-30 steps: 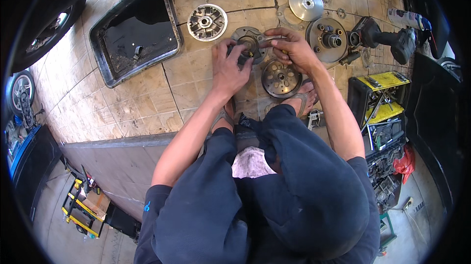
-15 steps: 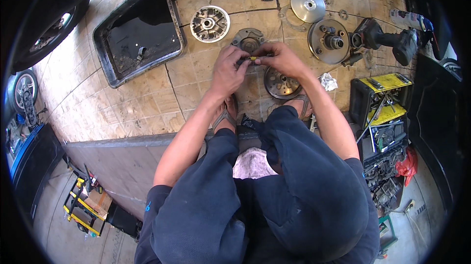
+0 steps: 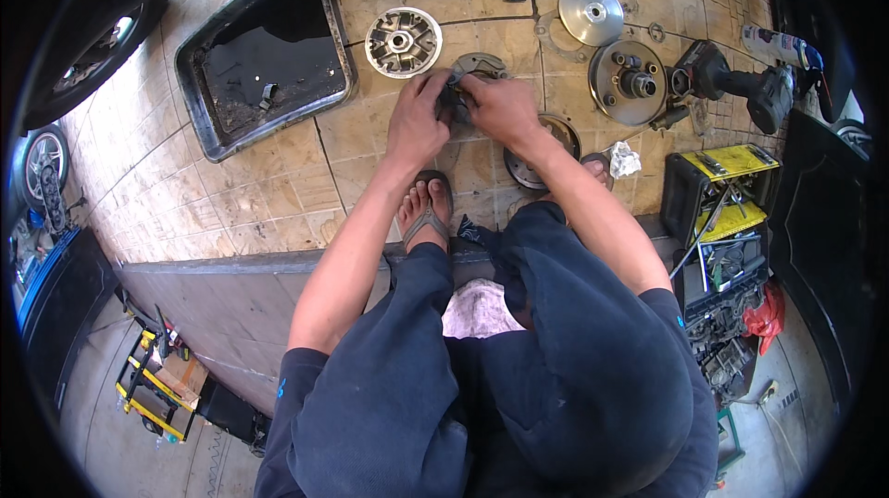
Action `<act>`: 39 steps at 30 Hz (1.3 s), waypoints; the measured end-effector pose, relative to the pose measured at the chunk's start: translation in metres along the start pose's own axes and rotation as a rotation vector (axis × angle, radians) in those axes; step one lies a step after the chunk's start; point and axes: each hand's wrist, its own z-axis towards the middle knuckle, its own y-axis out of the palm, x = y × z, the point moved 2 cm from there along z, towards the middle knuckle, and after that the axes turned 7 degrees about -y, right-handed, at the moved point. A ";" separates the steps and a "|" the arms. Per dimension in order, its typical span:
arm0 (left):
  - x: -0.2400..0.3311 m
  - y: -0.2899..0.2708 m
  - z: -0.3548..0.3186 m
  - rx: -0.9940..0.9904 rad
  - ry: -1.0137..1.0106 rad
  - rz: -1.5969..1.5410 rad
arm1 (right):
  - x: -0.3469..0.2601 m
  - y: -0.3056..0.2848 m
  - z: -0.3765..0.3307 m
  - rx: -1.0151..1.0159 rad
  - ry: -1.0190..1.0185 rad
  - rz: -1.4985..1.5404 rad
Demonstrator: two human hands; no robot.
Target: The person assembles clutch components by placing small metal pieces into a clutch housing and then attaching circular metal plates together.
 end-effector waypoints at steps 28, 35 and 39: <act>0.005 0.022 -0.026 0.060 -0.038 0.219 | -0.009 -0.035 0.005 -0.437 0.018 -0.152; 0.024 0.025 -0.034 0.041 0.091 0.378 | 0.019 -0.041 -0.013 -0.091 0.074 0.254; 0.033 0.021 -0.026 0.105 0.261 0.413 | 0.048 -0.046 -0.030 0.033 0.515 0.993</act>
